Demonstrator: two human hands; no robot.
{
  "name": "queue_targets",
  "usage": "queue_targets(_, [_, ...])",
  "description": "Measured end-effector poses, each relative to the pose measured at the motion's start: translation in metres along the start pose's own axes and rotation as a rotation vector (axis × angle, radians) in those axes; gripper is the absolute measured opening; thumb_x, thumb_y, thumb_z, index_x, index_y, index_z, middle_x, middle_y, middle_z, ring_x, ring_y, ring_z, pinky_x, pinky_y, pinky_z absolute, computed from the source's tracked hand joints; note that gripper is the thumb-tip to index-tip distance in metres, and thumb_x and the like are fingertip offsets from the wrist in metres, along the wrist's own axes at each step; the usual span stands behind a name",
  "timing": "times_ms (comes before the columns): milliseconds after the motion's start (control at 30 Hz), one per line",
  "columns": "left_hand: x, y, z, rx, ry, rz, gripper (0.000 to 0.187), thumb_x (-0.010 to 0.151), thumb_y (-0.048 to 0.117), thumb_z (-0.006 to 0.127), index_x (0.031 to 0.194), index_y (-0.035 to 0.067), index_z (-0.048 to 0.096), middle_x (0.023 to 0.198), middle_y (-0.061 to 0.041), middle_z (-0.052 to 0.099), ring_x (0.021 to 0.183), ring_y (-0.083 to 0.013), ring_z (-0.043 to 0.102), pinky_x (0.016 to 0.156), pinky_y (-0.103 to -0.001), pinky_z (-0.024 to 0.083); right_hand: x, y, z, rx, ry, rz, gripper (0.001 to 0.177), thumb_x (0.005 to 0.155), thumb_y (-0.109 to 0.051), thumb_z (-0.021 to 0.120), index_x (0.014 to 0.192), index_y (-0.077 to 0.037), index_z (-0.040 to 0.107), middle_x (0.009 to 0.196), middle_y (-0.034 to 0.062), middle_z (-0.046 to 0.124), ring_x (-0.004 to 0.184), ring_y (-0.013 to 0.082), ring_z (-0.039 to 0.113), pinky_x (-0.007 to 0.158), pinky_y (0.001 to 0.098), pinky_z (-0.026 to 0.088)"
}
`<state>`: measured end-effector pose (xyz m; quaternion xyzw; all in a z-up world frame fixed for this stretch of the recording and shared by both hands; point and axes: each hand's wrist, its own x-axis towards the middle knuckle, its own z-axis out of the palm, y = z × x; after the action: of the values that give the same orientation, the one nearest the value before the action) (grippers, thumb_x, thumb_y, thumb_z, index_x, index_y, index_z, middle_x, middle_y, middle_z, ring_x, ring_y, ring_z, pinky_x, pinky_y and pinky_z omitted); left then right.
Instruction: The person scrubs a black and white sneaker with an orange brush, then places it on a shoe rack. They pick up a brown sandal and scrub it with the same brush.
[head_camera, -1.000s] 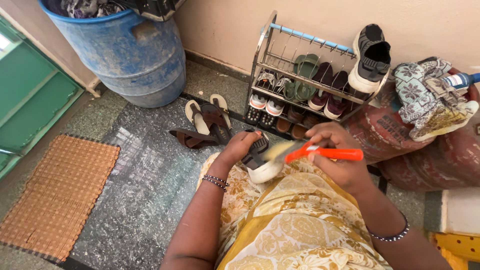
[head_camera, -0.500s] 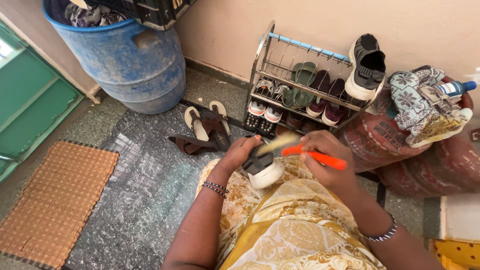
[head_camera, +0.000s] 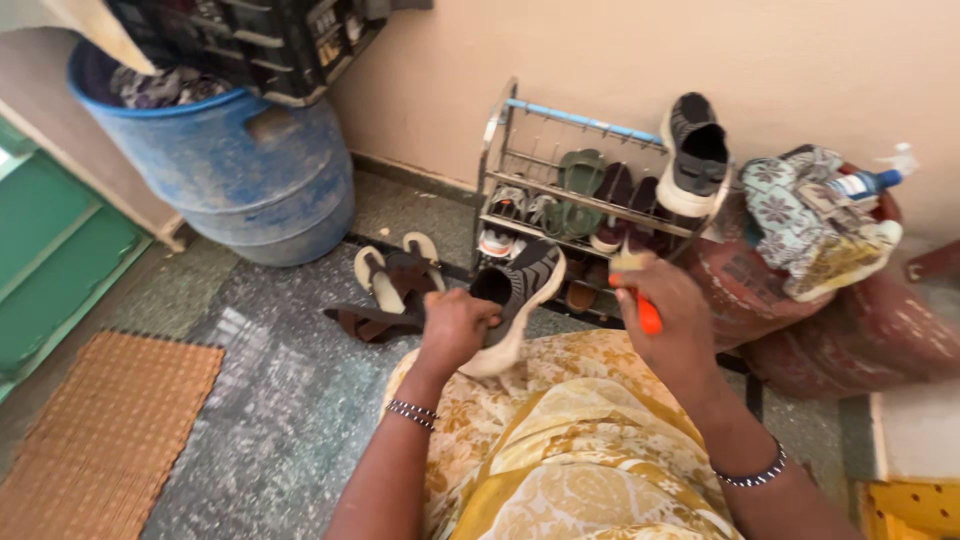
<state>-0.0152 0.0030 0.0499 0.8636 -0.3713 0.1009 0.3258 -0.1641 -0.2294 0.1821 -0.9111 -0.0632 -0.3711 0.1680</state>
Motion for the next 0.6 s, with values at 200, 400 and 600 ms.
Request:
queue_targets(200, [0.000, 0.029, -0.029, 0.044, 0.139, 0.186, 0.016, 0.080, 0.008, 0.069, 0.087, 0.018, 0.077, 0.082, 0.005, 0.072, 0.082, -0.0192, 0.059, 0.077, -0.039, 0.037, -0.007, 0.019, 0.008, 0.177, -0.292, 0.295, 0.027, 0.085, -0.008, 0.068, 0.112, -0.012, 0.072, 0.109, 0.0113, 0.074, 0.098, 0.0333, 0.071, 0.082, 0.0401, 0.056])
queue_targets(400, [-0.008, 0.034, -0.011, 0.350, 0.037, 0.376, 0.020, 0.088, 0.013, 0.067, 0.105, 0.022, 0.073, 0.092, 0.003, 0.068, 0.088, -0.0155, 0.057, 0.082, -0.034, 0.040, 0.000, 0.016, 0.037, 0.054, -0.475, 0.508, 0.043, 0.091, -0.039, 0.071, 0.131, -0.022, 0.067, 0.100, 0.0127, 0.074, 0.090, 0.0359, 0.072, 0.076, 0.0449, 0.056])
queue_targets(600, [-0.019, 0.044, 0.007, 0.565, 0.172, 0.513, 0.030, 0.091, 0.014, 0.065, 0.120, 0.018, 0.069, 0.097, 0.003, 0.062, 0.092, -0.0141, 0.057, 0.078, -0.031, 0.040, 0.001, 0.029, 0.087, -0.148, -0.398, 0.349, 0.059, 0.082, -0.049, 0.078, 0.119, -0.006, 0.059, 0.085, 0.0173, 0.072, 0.079, 0.0390, 0.069, 0.068, 0.0494, 0.055])
